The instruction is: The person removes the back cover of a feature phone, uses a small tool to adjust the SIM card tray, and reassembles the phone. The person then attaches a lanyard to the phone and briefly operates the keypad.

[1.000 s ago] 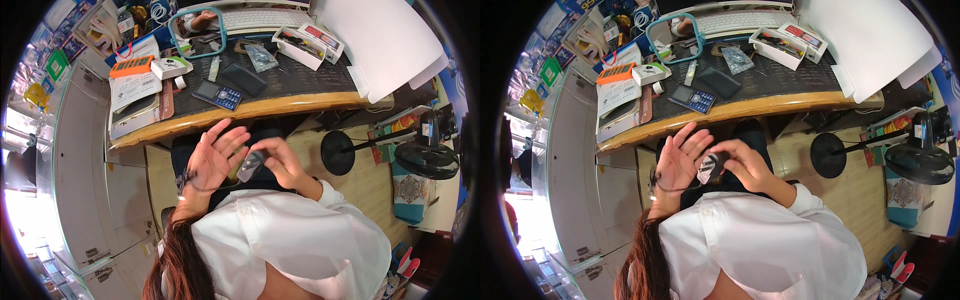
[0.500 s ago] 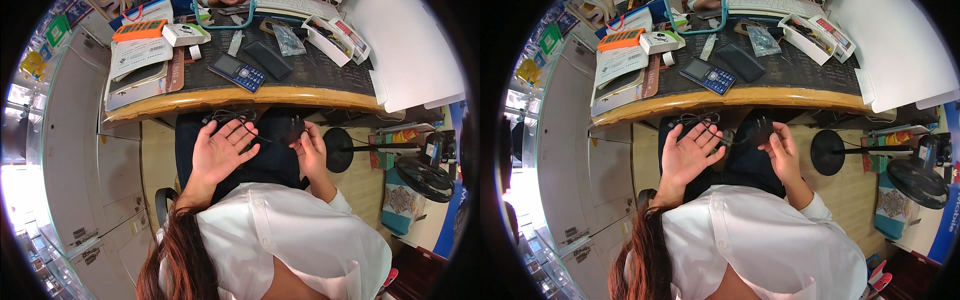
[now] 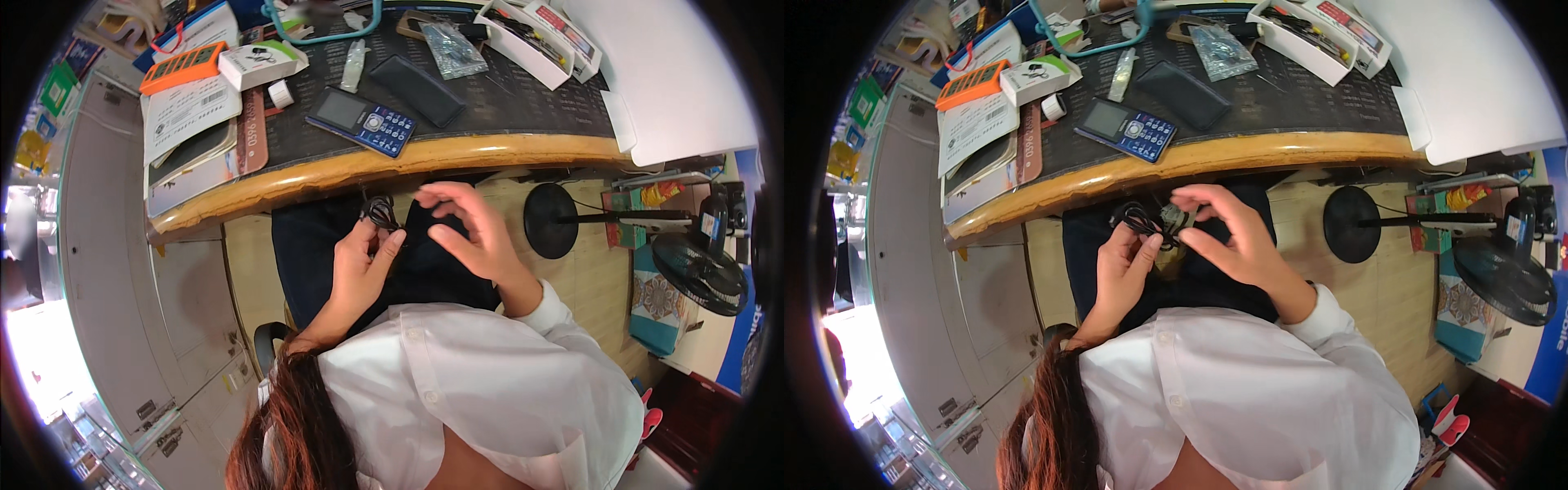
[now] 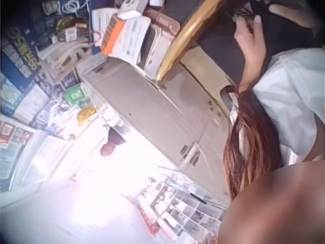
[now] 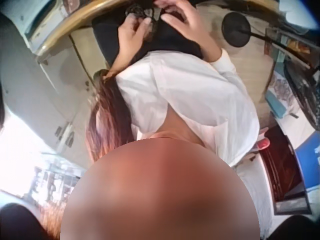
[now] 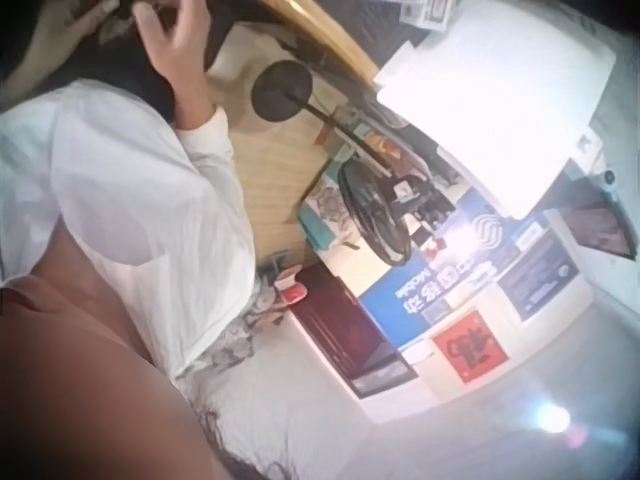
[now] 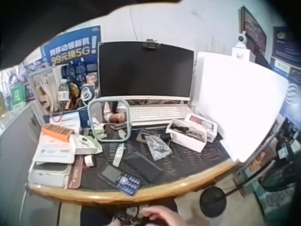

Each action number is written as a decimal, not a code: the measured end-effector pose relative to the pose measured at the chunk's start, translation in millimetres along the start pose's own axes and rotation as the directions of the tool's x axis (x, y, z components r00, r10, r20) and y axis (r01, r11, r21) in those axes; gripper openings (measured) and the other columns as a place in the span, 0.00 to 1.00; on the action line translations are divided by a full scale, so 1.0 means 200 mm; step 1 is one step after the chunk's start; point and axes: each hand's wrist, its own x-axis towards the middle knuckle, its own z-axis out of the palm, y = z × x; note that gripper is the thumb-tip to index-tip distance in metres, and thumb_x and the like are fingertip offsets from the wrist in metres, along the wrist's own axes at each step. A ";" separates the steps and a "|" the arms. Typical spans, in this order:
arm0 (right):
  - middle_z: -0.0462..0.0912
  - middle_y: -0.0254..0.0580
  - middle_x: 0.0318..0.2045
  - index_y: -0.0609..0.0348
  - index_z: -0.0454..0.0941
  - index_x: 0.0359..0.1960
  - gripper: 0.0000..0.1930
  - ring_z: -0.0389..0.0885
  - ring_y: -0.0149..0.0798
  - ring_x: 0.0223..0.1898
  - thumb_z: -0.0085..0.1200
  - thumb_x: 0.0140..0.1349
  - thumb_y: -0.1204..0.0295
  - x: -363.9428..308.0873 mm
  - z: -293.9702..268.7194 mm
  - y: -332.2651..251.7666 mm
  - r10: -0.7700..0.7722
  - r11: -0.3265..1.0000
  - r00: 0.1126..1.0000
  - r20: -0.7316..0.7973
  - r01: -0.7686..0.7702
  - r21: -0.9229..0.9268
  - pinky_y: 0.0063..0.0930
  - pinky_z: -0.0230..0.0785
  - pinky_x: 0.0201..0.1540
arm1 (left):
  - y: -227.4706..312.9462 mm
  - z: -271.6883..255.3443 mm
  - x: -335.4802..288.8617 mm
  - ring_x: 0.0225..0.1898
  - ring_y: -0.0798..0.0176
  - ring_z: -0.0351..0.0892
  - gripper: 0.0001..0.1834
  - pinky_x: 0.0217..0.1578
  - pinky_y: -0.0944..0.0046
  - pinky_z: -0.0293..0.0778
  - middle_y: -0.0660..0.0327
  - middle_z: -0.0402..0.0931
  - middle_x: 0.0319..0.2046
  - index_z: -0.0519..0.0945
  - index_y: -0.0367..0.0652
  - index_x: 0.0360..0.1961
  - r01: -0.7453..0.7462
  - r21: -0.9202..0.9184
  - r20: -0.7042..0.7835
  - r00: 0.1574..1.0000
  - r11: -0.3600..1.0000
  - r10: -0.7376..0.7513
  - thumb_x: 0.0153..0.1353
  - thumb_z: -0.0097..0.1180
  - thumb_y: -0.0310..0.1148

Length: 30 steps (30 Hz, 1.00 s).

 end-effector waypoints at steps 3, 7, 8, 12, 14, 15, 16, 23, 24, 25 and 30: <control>0.80 0.45 0.57 0.62 0.76 0.60 0.22 0.79 0.37 0.54 0.62 0.65 0.72 0.11 0.06 -0.06 -0.061 0.991 0.996 0.063 0.068 -0.118 0.31 0.72 0.54 | 0.07 0.04 0.02 0.23 0.68 0.68 0.09 0.27 0.69 0.68 0.60 0.72 0.23 0.77 0.34 0.44 -0.146 0.114 -0.006 0.989 0.983 0.147 0.67 0.61 0.26; 0.85 0.43 0.48 0.63 0.77 0.58 0.19 0.82 0.34 0.47 0.61 0.66 0.74 0.16 0.05 -0.04 -0.004 0.997 0.981 0.192 0.019 -0.077 0.29 0.73 0.48 | 0.08 -0.01 0.02 0.23 0.64 0.70 0.08 0.28 0.65 0.70 0.57 0.73 0.24 0.77 0.34 0.44 -0.144 0.127 0.175 0.977 0.981 0.120 0.67 0.60 0.26; 0.86 0.43 0.44 0.64 0.77 0.53 0.13 0.83 0.33 0.45 0.59 0.68 0.75 0.16 0.04 -0.04 -0.013 1.000 0.983 0.184 0.016 -0.016 0.28 0.74 0.48 | 0.06 -0.01 0.02 0.26 0.64 0.73 0.09 0.30 0.65 0.71 0.57 0.74 0.26 0.77 0.34 0.46 -0.123 0.079 0.207 0.973 0.989 0.104 0.67 0.59 0.26; 0.85 0.47 0.41 0.62 0.73 0.44 0.04 0.85 0.36 0.46 0.54 0.72 0.77 0.10 0.03 0.04 0.233 0.879 0.971 0.057 -0.235 0.415 0.29 0.76 0.51 | 0.04 -0.02 0.04 0.37 0.65 0.77 0.14 0.39 0.65 0.74 0.55 0.77 0.40 0.77 0.33 0.53 -0.093 0.057 0.326 0.943 0.994 0.070 0.68 0.57 0.25; 0.84 0.48 0.36 0.62 0.70 0.48 0.07 0.85 0.36 0.34 0.51 0.74 0.74 0.12 0.02 0.04 0.197 0.835 0.979 -0.048 -0.142 0.532 0.28 0.78 0.40 | 0.02 -0.01 0.07 0.44 0.64 0.78 0.16 0.48 0.65 0.74 0.55 0.78 0.45 0.75 0.33 0.57 -0.155 -0.017 0.197 0.968 0.988 0.155 0.68 0.56 0.24; 0.84 0.48 0.35 0.61 0.69 0.49 0.07 0.84 0.35 0.29 0.50 0.75 0.73 0.15 -0.01 0.01 0.211 0.813 0.975 -0.070 -0.136 0.567 0.27 0.78 0.35 | 0.02 -0.02 0.08 0.48 0.64 0.79 0.18 0.52 0.65 0.74 0.55 0.78 0.48 0.74 0.34 0.58 -0.186 -0.048 0.126 0.973 0.981 0.191 0.69 0.56 0.24; 0.83 0.48 0.33 0.60 0.69 0.48 0.07 0.80 0.34 0.21 0.49 0.76 0.72 0.20 -0.02 -0.02 0.214 0.854 0.967 -0.139 -0.116 0.507 0.24 0.74 0.25 | 0.04 -0.03 0.08 0.57 0.62 0.77 0.19 0.62 0.64 0.69 0.55 0.77 0.53 0.72 0.33 0.62 -0.095 -0.210 0.081 0.990 0.973 0.114 0.71 0.53 0.23; 0.81 0.47 0.47 0.63 0.71 0.44 0.05 0.84 0.39 0.49 0.53 0.72 0.76 0.44 0.01 0.01 0.075 0.965 0.986 -0.146 -0.109 -0.237 0.27 0.82 0.34 | 0.12 -0.10 0.15 0.59 0.58 0.77 0.27 0.62 0.60 0.71 0.48 0.77 0.57 0.62 0.33 0.70 -0.059 -0.515 -0.129 0.992 0.855 -0.009 0.72 0.47 0.21; 0.81 0.46 0.46 0.63 0.71 0.44 0.06 0.82 0.38 0.50 0.54 0.72 0.75 0.45 0.01 0.05 0.007 0.955 0.991 -0.137 -0.048 -0.293 0.27 0.81 0.34 | 0.15 -0.11 0.15 0.64 0.48 0.75 0.31 0.65 0.54 0.70 0.41 0.73 0.61 0.55 0.33 0.74 -0.009 -0.469 -0.098 0.994 0.883 -0.042 0.71 0.44 0.23; 0.80 0.45 0.45 0.64 0.70 0.44 0.06 0.81 0.37 0.50 0.54 0.72 0.75 0.45 0.02 0.07 -0.060 0.938 0.990 -0.125 0.013 -0.347 0.27 0.81 0.33 | 0.20 -0.12 0.15 0.64 0.47 0.74 0.31 0.65 0.53 0.69 0.40 0.73 0.61 0.54 0.33 0.74 0.031 -0.548 -0.069 0.994 0.836 -0.081 0.72 0.44 0.24; 0.77 0.37 0.37 0.62 0.71 0.44 0.05 0.79 0.29 0.37 0.53 0.72 0.76 0.42 0.12 0.04 0.076 0.981 0.989 -0.125 -0.097 -0.167 0.24 0.79 0.29 | 0.26 -0.17 0.23 0.57 0.52 0.79 0.29 0.60 0.54 0.74 0.45 0.76 0.57 0.53 0.35 0.74 0.164 -0.658 0.015 0.979 0.735 -0.204 0.76 0.45 0.31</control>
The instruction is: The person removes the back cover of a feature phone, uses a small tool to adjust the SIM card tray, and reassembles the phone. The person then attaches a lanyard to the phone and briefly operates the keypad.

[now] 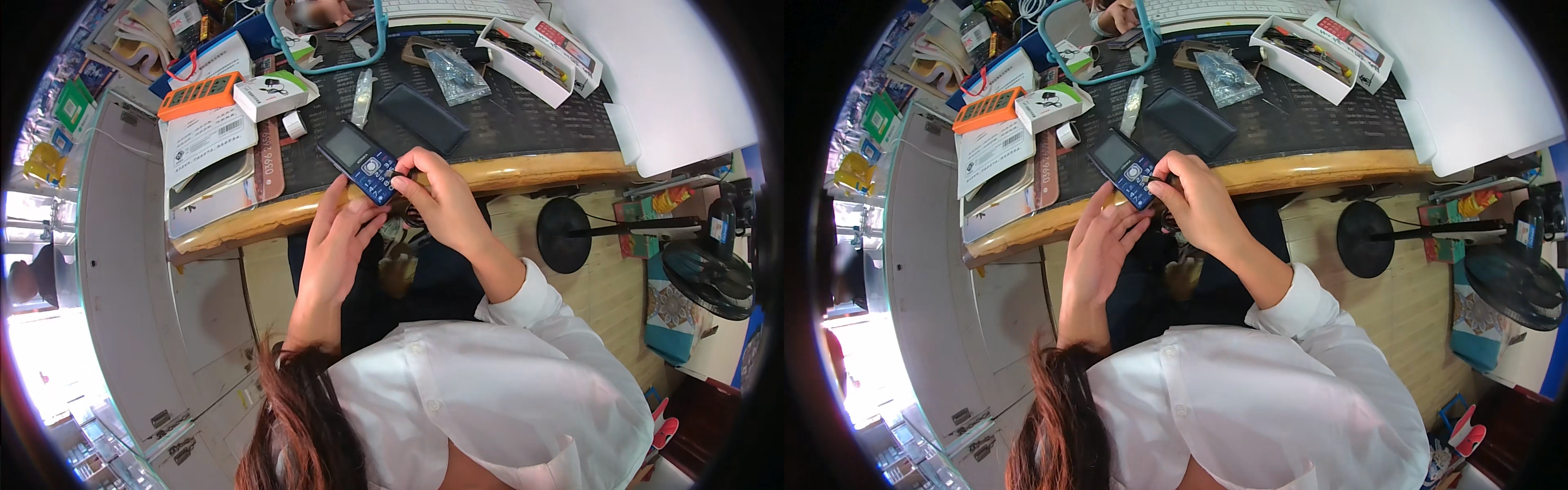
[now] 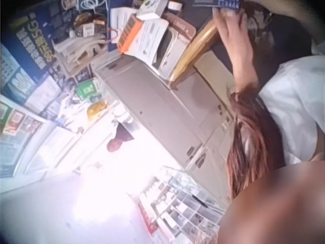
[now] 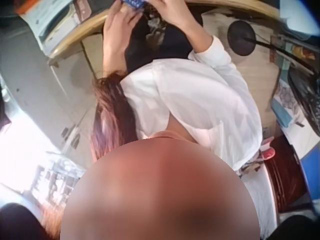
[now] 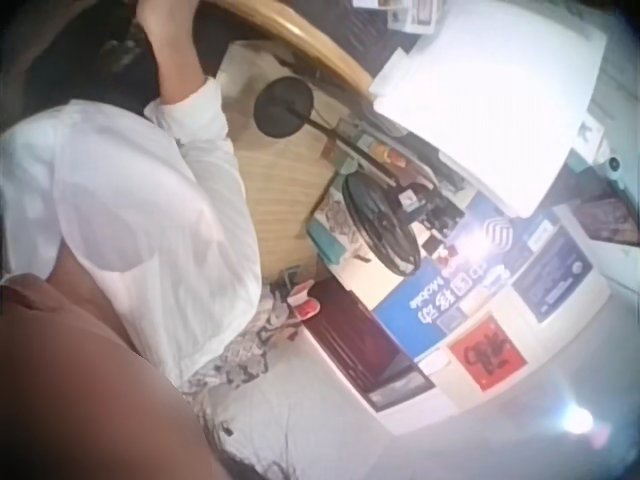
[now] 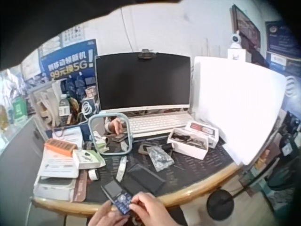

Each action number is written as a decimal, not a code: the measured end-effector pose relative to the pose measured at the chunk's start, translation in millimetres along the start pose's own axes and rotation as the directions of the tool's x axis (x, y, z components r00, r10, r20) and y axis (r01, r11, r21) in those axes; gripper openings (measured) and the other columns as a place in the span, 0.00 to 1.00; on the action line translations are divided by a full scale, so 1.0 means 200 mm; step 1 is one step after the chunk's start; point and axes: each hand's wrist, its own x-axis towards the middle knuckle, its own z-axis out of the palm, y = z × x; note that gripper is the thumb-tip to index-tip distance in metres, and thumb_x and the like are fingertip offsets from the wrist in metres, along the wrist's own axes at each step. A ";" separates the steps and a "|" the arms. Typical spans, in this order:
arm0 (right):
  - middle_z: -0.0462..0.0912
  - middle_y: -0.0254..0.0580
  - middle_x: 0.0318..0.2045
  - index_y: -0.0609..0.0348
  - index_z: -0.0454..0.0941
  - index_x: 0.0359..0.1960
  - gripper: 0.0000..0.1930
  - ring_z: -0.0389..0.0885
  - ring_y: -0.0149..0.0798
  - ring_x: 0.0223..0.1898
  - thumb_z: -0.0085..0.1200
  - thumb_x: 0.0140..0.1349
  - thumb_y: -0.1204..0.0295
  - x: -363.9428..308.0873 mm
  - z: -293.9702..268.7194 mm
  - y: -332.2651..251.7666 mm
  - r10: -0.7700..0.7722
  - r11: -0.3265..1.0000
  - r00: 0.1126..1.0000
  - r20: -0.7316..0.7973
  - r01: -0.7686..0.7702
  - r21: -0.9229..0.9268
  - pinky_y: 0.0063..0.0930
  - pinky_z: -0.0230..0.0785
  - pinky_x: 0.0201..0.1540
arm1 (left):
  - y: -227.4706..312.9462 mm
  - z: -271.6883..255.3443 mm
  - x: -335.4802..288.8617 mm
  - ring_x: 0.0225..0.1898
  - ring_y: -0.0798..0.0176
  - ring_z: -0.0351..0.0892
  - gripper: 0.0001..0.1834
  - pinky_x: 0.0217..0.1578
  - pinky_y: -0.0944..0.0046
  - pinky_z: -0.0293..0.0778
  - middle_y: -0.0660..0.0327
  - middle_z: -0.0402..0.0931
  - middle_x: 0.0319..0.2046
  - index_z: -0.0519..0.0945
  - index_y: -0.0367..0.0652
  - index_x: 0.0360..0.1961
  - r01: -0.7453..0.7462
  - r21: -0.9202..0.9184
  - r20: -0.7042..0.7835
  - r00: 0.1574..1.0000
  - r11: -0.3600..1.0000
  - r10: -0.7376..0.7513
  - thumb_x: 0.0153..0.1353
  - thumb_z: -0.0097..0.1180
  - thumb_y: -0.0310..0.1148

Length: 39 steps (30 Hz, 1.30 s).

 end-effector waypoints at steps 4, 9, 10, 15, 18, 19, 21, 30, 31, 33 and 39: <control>0.75 0.34 0.36 0.62 0.71 0.43 0.04 0.77 0.24 0.35 0.53 0.72 0.77 -0.07 0.10 -0.07 0.065 0.971 0.996 0.061 -0.077 0.226 0.22 0.78 0.29 | 0.05 -0.09 0.14 0.51 0.54 0.83 0.22 0.55 0.52 0.79 0.48 0.78 0.52 0.63 0.35 0.65 0.066 -0.022 0.062 0.996 0.998 -0.064 0.76 0.48 0.34; 0.76 0.38 0.45 0.65 0.73 0.46 0.05 0.80 0.26 0.41 0.54 0.71 0.79 -0.14 0.07 -0.10 -0.027 0.928 1.000 0.009 0.022 0.371 0.23 0.81 0.37 | -0.01 -0.07 0.10 0.51 0.50 0.83 0.19 0.55 0.47 0.80 0.45 0.80 0.47 0.67 0.35 0.61 -0.041 -0.310 0.070 0.995 0.950 0.066 0.70 0.48 0.25; 0.77 0.32 0.33 0.65 0.75 0.42 0.05 0.75 0.24 0.36 0.58 0.69 0.79 -0.15 0.07 -0.15 -0.001 0.873 0.998 -0.065 0.033 0.486 0.18 0.72 0.37 | 0.01 -0.06 0.06 0.52 0.47 0.82 0.25 0.56 0.46 0.79 0.43 0.79 0.50 0.67 0.34 0.62 -0.003 -0.363 0.157 0.986 0.932 0.064 0.62 0.48 0.20; 0.85 0.47 0.32 0.65 0.72 0.42 0.08 0.85 0.32 0.32 0.53 0.74 0.71 -0.23 -0.02 -0.23 0.060 0.773 0.991 0.120 -0.122 0.622 0.21 0.75 0.35 | -0.01 -0.02 0.03 0.46 0.54 0.76 0.23 0.53 0.48 0.76 0.48 0.75 0.48 0.71 0.36 0.56 -0.094 -0.536 0.156 0.966 0.839 0.208 0.57 0.52 0.25; 0.85 0.50 0.30 0.64 0.72 0.40 0.15 0.86 0.38 0.30 0.45 0.79 0.64 -0.26 0.01 -0.25 0.192 0.588 0.924 0.331 -0.379 0.715 0.27 0.78 0.36 | 0.04 -0.02 0.03 0.43 0.58 0.72 0.18 0.52 0.53 0.70 0.54 0.71 0.45 0.71 0.38 0.54 0.051 -0.764 0.178 0.975 0.643 0.134 0.64 0.54 0.30; 0.85 0.50 0.30 0.64 0.73 0.38 0.16 0.86 0.39 0.30 0.44 0.79 0.63 -0.27 0.03 -0.25 0.197 0.533 0.888 0.415 -0.452 0.715 0.27 0.78 0.36 | 0.05 -0.01 0.03 0.42 0.59 0.71 0.18 0.53 0.53 0.70 0.54 0.71 0.43 0.71 0.37 0.54 0.077 -0.809 0.171 0.979 0.583 0.107 0.64 0.56 0.31; 0.85 0.51 0.30 0.64 0.73 0.37 0.17 0.86 0.39 0.30 0.43 0.79 0.62 -0.28 0.06 -0.25 0.181 0.507 0.839 0.513 -0.527 0.682 0.27 0.78 0.36 | 0.05 -0.01 0.03 0.42 0.59 0.71 0.18 0.54 0.53 0.71 0.55 0.70 0.42 0.70 0.35 0.53 0.078 -0.837 0.140 0.987 0.541 0.075 0.64 0.57 0.31; 0.84 0.50 0.27 0.66 0.73 0.34 0.18 0.85 0.39 0.27 0.45 0.79 0.63 -0.28 0.12 -0.29 0.138 0.471 0.823 0.550 -0.543 0.695 0.28 0.76 0.34 | 0.04 -0.02 0.02 0.41 0.58 0.70 0.19 0.55 0.53 0.72 0.55 0.70 0.42 0.70 0.35 0.53 0.102 -0.864 0.146 0.988 0.493 0.050 0.64 0.57 0.31; 0.83 0.50 0.26 0.66 0.73 0.34 0.18 0.85 0.39 0.27 0.46 0.79 0.64 -0.28 0.11 -0.29 0.140 0.483 0.833 0.534 -0.529 0.698 0.28 0.76 0.33 | 0.03 -0.02 0.02 0.42 0.58 0.70 0.19 0.55 0.53 0.72 0.55 0.70 0.42 0.70 0.35 0.53 0.103 -0.861 0.151 0.987 0.497 0.056 0.64 0.57 0.31; 0.84 0.51 0.27 0.66 0.73 0.34 0.18 0.85 0.41 0.27 0.45 0.79 0.63 -0.28 0.11 -0.28 0.116 0.527 0.838 0.534 -0.507 0.682 0.29 0.77 0.34 | 0.03 -0.01 0.01 0.42 0.58 0.70 0.18 0.55 0.53 0.72 0.54 0.70 0.42 0.70 0.35 0.53 0.088 -0.853 0.141 0.988 0.514 0.065 0.65 0.56 0.31; 0.82 0.49 0.25 0.68 0.73 0.33 0.17 0.83 0.39 0.26 0.47 0.78 0.66 -0.28 0.11 -0.28 0.129 0.506 0.844 0.521 -0.508 0.697 0.29 0.75 0.32 | 0.04 -0.01 0.00 0.42 0.58 0.70 0.18 0.56 0.53 0.72 0.54 0.70 0.42 0.69 0.36 0.54 0.024 -0.830 0.106 0.988 0.558 0.115 0.66 0.55 0.32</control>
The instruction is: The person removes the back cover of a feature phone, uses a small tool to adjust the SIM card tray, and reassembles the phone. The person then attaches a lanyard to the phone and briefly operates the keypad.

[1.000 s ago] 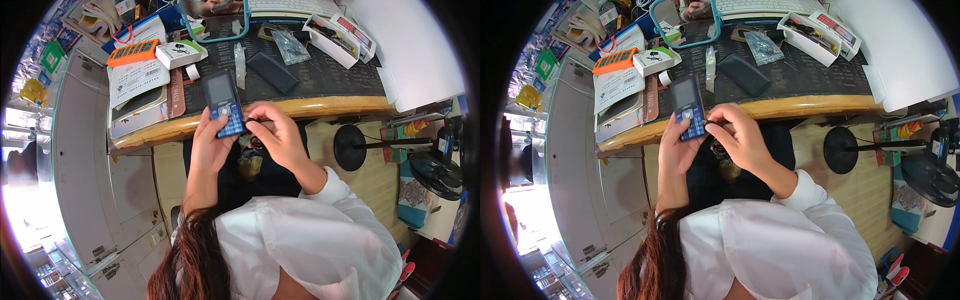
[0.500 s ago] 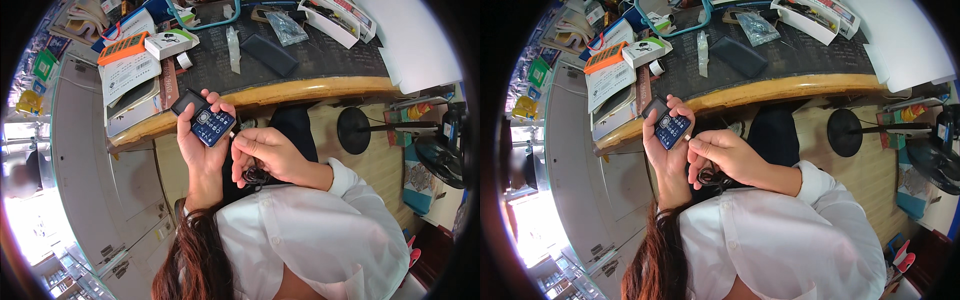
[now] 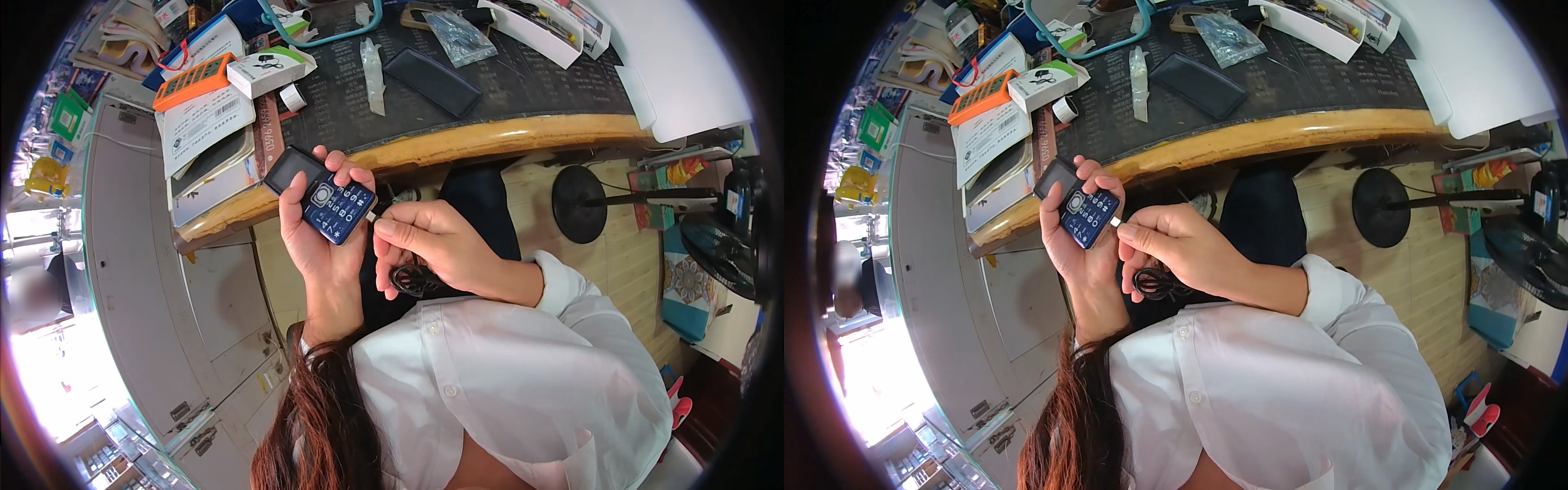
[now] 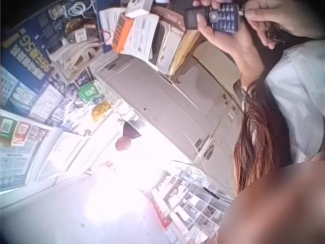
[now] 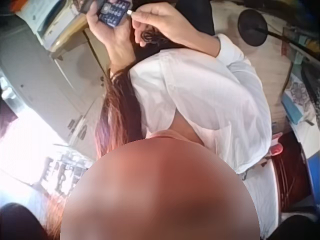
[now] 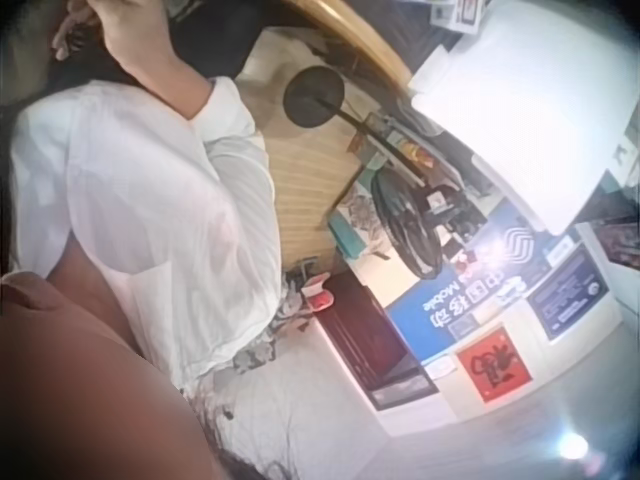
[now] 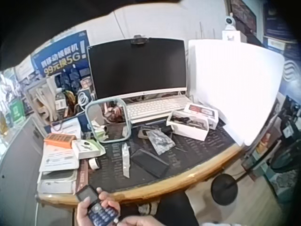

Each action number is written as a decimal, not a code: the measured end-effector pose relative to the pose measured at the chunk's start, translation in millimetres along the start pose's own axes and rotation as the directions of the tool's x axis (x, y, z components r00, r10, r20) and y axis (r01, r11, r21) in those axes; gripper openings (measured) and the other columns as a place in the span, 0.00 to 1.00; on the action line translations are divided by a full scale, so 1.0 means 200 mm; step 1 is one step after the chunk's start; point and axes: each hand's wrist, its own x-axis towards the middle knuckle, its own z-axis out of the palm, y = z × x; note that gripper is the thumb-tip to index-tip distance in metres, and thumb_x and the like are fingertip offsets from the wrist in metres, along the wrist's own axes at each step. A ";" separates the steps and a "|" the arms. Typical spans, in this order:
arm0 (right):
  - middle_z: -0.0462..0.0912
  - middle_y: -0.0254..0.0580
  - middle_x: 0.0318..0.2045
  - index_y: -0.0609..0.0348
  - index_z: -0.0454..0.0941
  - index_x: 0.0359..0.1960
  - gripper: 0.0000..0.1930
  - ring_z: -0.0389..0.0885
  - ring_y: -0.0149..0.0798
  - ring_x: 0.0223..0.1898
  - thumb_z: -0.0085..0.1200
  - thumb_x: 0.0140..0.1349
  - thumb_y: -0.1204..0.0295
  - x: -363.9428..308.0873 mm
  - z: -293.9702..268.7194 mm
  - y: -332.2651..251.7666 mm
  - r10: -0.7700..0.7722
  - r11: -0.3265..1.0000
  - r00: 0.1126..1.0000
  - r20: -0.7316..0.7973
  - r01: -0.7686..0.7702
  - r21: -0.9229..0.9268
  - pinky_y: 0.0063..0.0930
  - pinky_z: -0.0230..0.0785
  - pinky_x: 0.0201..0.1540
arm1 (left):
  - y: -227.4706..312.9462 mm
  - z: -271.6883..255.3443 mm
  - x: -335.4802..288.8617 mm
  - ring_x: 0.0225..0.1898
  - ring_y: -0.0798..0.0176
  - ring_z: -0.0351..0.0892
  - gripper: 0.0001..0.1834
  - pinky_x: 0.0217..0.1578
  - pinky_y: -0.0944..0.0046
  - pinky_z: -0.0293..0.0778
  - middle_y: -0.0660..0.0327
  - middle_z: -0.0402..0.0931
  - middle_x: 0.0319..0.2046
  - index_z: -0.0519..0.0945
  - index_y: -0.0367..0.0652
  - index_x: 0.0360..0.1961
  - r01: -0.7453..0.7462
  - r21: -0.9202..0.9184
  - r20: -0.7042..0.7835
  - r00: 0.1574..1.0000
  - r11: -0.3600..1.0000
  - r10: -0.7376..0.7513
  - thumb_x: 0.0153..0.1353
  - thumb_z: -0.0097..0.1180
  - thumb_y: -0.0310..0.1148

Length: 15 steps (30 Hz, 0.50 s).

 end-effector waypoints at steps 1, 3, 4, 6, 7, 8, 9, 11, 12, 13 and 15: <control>0.82 0.49 0.25 0.68 0.74 0.33 0.17 0.83 0.39 0.26 0.47 0.78 0.66 0.00 0.00 0.00 0.003 1.000 1.000 0.002 -0.003 0.002 0.29 0.75 0.32 | 0.00 0.00 0.00 0.42 0.58 0.70 0.18 0.56 0.53 0.72 0.54 0.70 0.42 0.69 0.36 0.54 -0.007 0.011 0.007 1.000 1.000 0.007 0.66 0.55 0.32; 0.82 0.49 0.25 0.68 0.74 0.33 0.17 0.83 0.39 0.25 0.47 0.78 0.66 0.00 0.00 0.00 -0.008 1.000 1.000 0.002 0.008 -0.010 0.29 0.75 0.32 | 0.00 0.01 -0.01 0.42 0.58 0.71 0.18 0.55 0.52 0.71 0.54 0.70 0.42 0.69 0.37 0.55 -0.054 0.094 0.038 0.998 0.994 0.051 0.66 0.54 0.32; 0.83 0.49 0.25 0.67 0.74 0.32 0.17 0.83 0.39 0.25 0.47 0.78 0.65 0.00 0.00 0.00 -0.014 1.000 1.000 0.003 0.014 -0.017 0.29 0.75 0.32 | 0.00 0.02 -0.01 0.42 0.58 0.71 0.18 0.55 0.52 0.71 0.54 0.70 0.43 0.69 0.37 0.55 -0.079 0.135 0.055 0.996 0.988 0.072 0.67 0.54 0.32; 0.83 0.50 0.24 0.67 0.74 0.32 0.17 0.84 0.38 0.25 0.47 0.78 0.65 0.00 0.00 0.00 0.006 1.000 1.000 0.005 -0.006 -0.030 0.28 0.75 0.32 | -0.01 0.01 -0.02 0.42 0.57 0.71 0.19 0.55 0.52 0.71 0.53 0.70 0.43 0.69 0.38 0.56 -0.107 0.167 0.068 0.993 0.980 0.097 0.67 0.53 0.33; 0.83 0.50 0.24 0.67 0.74 0.32 0.17 0.84 0.38 0.25 0.47 0.78 0.65 0.00 0.00 0.00 0.016 0.999 1.000 0.006 -0.016 -0.037 0.28 0.75 0.31 | -0.01 0.01 -0.02 0.42 0.57 0.71 0.19 0.54 0.51 0.71 0.53 0.70 0.43 0.69 0.38 0.56 -0.121 0.183 0.075 0.991 0.976 0.109 0.67 0.52 0.33; 0.83 0.50 0.24 0.67 0.74 0.32 0.17 0.83 0.38 0.24 0.47 0.78 0.65 0.00 0.00 0.00 0.017 0.999 1.000 0.000 -0.017 -0.037 0.28 0.75 0.31 | -0.01 0.01 -0.03 0.42 0.57 0.71 0.19 0.54 0.51 0.72 0.52 0.71 0.43 0.69 0.38 0.57 -0.137 0.207 0.084 0.989 0.969 0.122 0.67 0.52 0.33; 0.84 0.50 0.24 0.67 0.74 0.32 0.17 0.83 0.37 0.24 0.47 0.78 0.66 0.00 0.00 0.00 0.017 0.999 1.000 -0.006 -0.018 -0.037 0.28 0.75 0.31 | -0.01 0.01 -0.03 0.42 0.57 0.71 0.19 0.53 0.50 0.72 0.52 0.71 0.43 0.69 0.38 0.57 -0.153 0.230 0.092 0.987 0.961 0.135 0.68 0.51 0.33; 0.84 0.50 0.24 0.67 0.74 0.33 0.17 0.83 0.37 0.24 0.48 0.78 0.66 -0.01 0.00 0.00 0.022 0.999 1.000 -0.014 -0.022 -0.043 0.27 0.74 0.31 | -0.01 0.01 -0.03 0.41 0.56 0.72 0.19 0.52 0.49 0.73 0.51 0.72 0.43 0.69 0.39 0.58 -0.198 0.311 0.130 0.978 0.930 0.165 0.68 0.51 0.33; 0.84 0.50 0.24 0.67 0.74 0.33 0.17 0.83 0.37 0.24 0.48 0.78 0.66 -0.01 0.00 0.00 0.026 0.998 1.000 -0.017 -0.026 -0.050 0.27 0.74 0.31 | -0.01 0.02 -0.03 0.41 0.56 0.72 0.20 0.51 0.49 0.73 0.51 0.72 0.42 0.68 0.39 0.58 -0.229 0.365 0.161 0.970 0.902 0.181 0.68 0.50 0.33; 0.84 0.51 0.24 0.68 0.74 0.33 0.17 0.83 0.37 0.24 0.48 0.77 0.66 -0.01 0.00 0.00 0.030 0.998 0.999 -0.019 -0.031 -0.058 0.27 0.74 0.31 | -0.01 0.02 -0.04 0.40 0.56 0.72 0.20 0.50 0.48 0.74 0.50 0.72 0.42 0.68 0.39 0.59 -0.259 0.418 0.192 0.962 0.871 0.194 0.67 0.50 0.33; 0.84 0.50 0.24 0.68 0.74 0.33 0.16 0.83 0.37 0.24 0.48 0.77 0.66 -0.01 0.00 0.01 0.026 0.997 0.999 -0.025 -0.027 -0.070 0.27 0.74 0.31 | -0.04 0.03 -0.04 0.40 0.56 0.72 0.21 0.48 0.48 0.75 0.49 0.73 0.42 0.67 0.39 0.60 -0.314 0.499 0.210 0.948 0.808 0.239 0.67 0.50 0.33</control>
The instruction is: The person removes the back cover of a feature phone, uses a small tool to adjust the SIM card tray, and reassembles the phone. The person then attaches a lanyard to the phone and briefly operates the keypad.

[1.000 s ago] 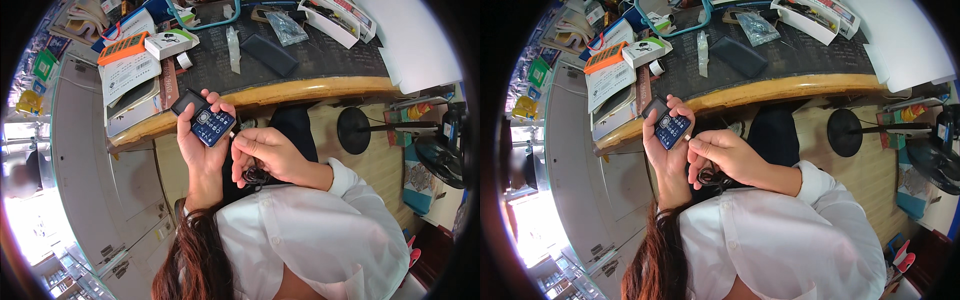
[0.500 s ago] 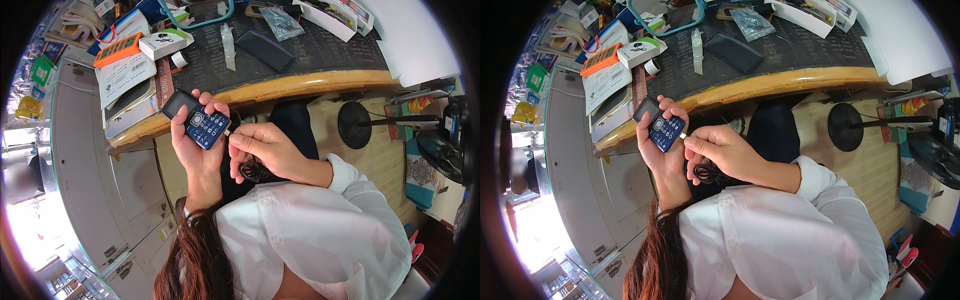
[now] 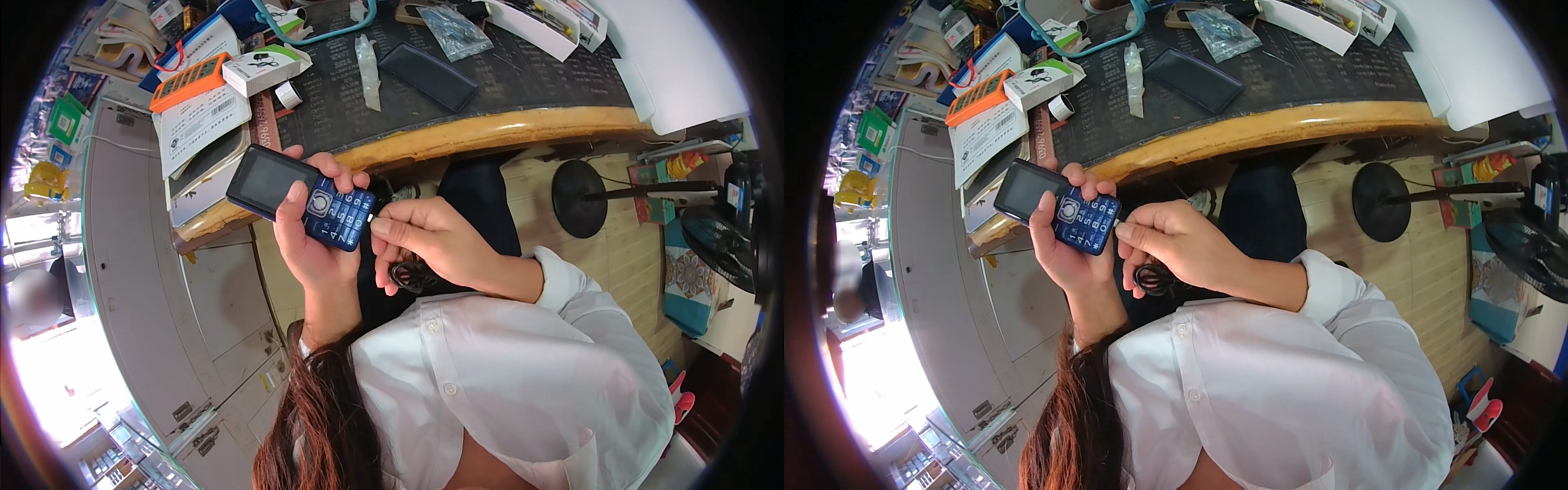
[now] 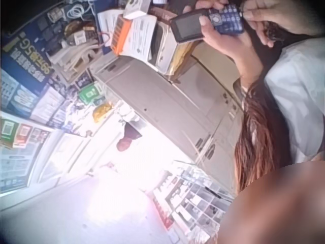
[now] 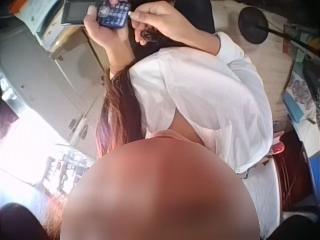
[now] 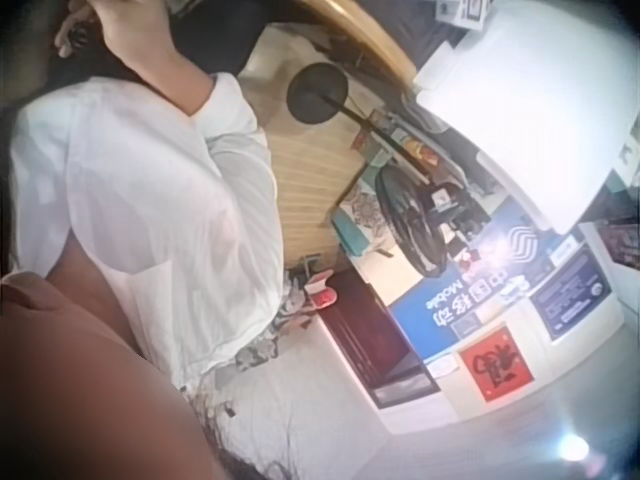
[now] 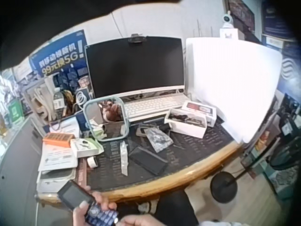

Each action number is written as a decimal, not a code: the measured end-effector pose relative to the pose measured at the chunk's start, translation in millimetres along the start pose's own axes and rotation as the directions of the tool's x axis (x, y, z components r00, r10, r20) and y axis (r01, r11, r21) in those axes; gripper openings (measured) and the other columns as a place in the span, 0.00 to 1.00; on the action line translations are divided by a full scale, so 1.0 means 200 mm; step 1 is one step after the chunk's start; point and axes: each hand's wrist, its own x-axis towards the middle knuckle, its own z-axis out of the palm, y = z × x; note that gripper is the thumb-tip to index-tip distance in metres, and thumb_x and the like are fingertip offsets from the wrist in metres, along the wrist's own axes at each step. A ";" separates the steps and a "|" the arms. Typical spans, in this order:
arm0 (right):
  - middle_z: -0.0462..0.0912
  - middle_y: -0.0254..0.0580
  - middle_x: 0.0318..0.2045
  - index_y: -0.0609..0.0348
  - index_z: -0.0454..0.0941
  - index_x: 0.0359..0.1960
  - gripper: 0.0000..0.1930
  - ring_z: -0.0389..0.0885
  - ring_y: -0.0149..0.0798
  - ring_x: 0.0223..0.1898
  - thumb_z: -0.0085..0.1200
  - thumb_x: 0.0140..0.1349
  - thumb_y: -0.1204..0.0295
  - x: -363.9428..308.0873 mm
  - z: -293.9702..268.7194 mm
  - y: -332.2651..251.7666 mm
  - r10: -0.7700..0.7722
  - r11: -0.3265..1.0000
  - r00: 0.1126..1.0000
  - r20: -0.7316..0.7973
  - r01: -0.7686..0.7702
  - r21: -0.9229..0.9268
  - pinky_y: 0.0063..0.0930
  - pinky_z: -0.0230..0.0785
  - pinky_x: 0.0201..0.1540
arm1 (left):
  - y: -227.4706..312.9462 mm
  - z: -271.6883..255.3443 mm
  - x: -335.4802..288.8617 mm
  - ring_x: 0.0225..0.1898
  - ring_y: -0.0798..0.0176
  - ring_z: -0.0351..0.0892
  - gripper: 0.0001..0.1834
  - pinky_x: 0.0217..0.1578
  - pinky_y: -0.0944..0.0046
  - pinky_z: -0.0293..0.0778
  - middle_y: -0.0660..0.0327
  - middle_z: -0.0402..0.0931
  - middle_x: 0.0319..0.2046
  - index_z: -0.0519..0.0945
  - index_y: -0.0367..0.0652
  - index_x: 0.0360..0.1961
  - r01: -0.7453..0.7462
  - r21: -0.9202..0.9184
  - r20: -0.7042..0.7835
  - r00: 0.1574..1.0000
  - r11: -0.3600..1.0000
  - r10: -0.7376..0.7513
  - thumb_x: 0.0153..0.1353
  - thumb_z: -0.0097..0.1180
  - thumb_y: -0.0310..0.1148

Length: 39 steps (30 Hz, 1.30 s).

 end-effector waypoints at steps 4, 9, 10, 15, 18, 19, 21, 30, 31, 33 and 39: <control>0.85 0.49 0.26 0.67 0.75 0.36 0.16 0.84 0.37 0.26 0.45 0.79 0.66 0.01 -0.02 0.02 -0.018 1.000 1.000 0.018 0.018 -0.015 0.26 0.74 0.34 | 0.00 0.01 0.01 0.39 0.56 0.73 0.23 0.47 0.49 0.75 0.49 0.73 0.41 0.65 0.39 0.61 -0.006 0.069 -0.031 0.999 0.998 0.008 0.67 0.50 0.33; 0.85 0.48 0.29 0.68 0.77 0.39 0.17 0.85 0.36 0.29 0.42 0.79 0.65 0.00 -0.03 0.04 -0.014 0.998 0.999 0.041 0.016 -0.055 0.26 0.74 0.36 | 0.01 -0.05 0.01 0.39 0.56 0.72 0.22 0.47 0.50 0.75 0.50 0.72 0.41 0.65 0.39 0.61 0.117 -0.139 -0.003 0.993 0.983 -0.118 0.67 0.49 0.33; 0.85 0.48 0.29 0.69 0.77 0.39 0.18 0.85 0.36 0.30 0.42 0.80 0.65 -0.01 -0.03 0.04 -0.021 0.998 0.999 0.048 0.024 -0.057 0.26 0.74 0.37 | 0.01 -0.05 0.00 0.39 0.56 0.72 0.22 0.47 0.50 0.75 0.50 0.72 0.41 0.65 0.39 0.61 0.129 -0.161 -0.005 0.991 0.978 -0.132 0.67 0.48 0.33; 0.85 0.49 0.30 0.69 0.77 0.37 0.18 0.85 0.37 0.31 0.42 0.79 0.66 -0.03 -0.04 0.04 -0.033 0.998 0.997 0.075 0.038 -0.059 0.27 0.75 0.38 | 0.00 -0.06 0.00 0.39 0.57 0.72 0.22 0.46 0.50 0.74 0.50 0.72 0.41 0.65 0.39 0.61 0.134 -0.161 0.026 0.991 0.978 -0.131 0.68 0.48 0.34; 0.85 0.49 0.30 0.69 0.77 0.36 0.19 0.85 0.38 0.30 0.41 0.80 0.66 -0.03 -0.04 0.05 -0.065 0.997 0.995 0.075 0.068 -0.043 0.27 0.75 0.37 | -0.02 -0.05 -0.01 0.39 0.57 0.72 0.22 0.46 0.50 0.74 0.50 0.73 0.41 0.66 0.39 0.61 0.125 -0.142 0.027 0.992 0.982 -0.123 0.68 0.48 0.34; 0.85 0.50 0.29 0.69 0.77 0.36 0.19 0.85 0.38 0.30 0.40 0.80 0.66 -0.03 -0.03 0.05 -0.074 0.997 0.995 0.069 0.076 -0.028 0.27 0.75 0.37 | -0.02 -0.04 -0.01 0.39 0.57 0.72 0.22 0.46 0.51 0.74 0.50 0.73 0.41 0.66 0.40 0.61 0.121 -0.132 0.025 0.993 0.984 -0.118 0.68 0.49 0.35; 0.84 0.48 0.29 0.68 0.76 0.35 0.18 0.84 0.36 0.30 0.42 0.79 0.66 -0.04 -0.03 0.05 -0.062 0.998 0.997 0.053 0.063 -0.011 0.27 0.75 0.36 | -0.03 -0.03 -0.01 0.39 0.58 0.72 0.21 0.45 0.51 0.74 0.50 0.73 0.40 0.66 0.40 0.60 0.101 -0.094 0.020 0.995 0.990 -0.099 0.69 0.49 0.35; 0.81 0.46 0.28 0.67 0.74 0.34 0.17 0.82 0.34 0.29 0.42 0.80 0.67 -0.07 0.01 0.04 -0.046 0.999 0.999 -0.004 0.046 0.024 0.27 0.76 0.35 | -0.04 -0.01 -0.03 0.37 0.59 0.69 0.21 0.43 0.53 0.72 0.53 0.72 0.39 0.67 0.41 0.59 0.093 -0.108 0.003 0.996 0.990 -0.094 0.68 0.50 0.36; 0.81 0.46 0.28 0.67 0.74 0.34 0.17 0.81 0.34 0.29 0.42 0.80 0.67 -0.07 0.01 0.04 -0.042 0.999 0.999 -0.006 0.042 0.031 0.27 0.76 0.35 | -0.04 -0.01 -0.03 0.37 0.59 0.69 0.20 0.42 0.54 0.72 0.53 0.72 0.39 0.67 0.41 0.59 0.089 -0.102 0.005 0.996 0.991 -0.089 0.68 0.49 0.35; 0.81 0.45 0.28 0.67 0.74 0.34 0.17 0.81 0.33 0.29 0.42 0.79 0.67 -0.06 0.02 0.04 -0.063 0.998 0.998 0.006 0.063 0.016 0.27 0.76 0.34 | -0.04 -0.01 -0.03 0.37 0.60 0.68 0.20 0.42 0.54 0.71 0.53 0.72 0.39 0.68 0.41 0.59 0.085 -0.135 -0.005 0.996 0.987 -0.087 0.68 0.49 0.35; 0.83 0.48 0.28 0.68 0.74 0.34 0.18 0.82 0.36 0.28 0.41 0.80 0.66 -0.04 0.02 0.04 -0.054 0.998 0.998 0.015 0.055 -0.023 0.28 0.75 0.35 | -0.02 -0.04 -0.02 0.37 0.59 0.68 0.20 0.43 0.55 0.70 0.52 0.71 0.41 0.69 0.40 0.59 0.055 -0.185 -0.014 0.998 0.981 -0.058 0.68 0.49 0.34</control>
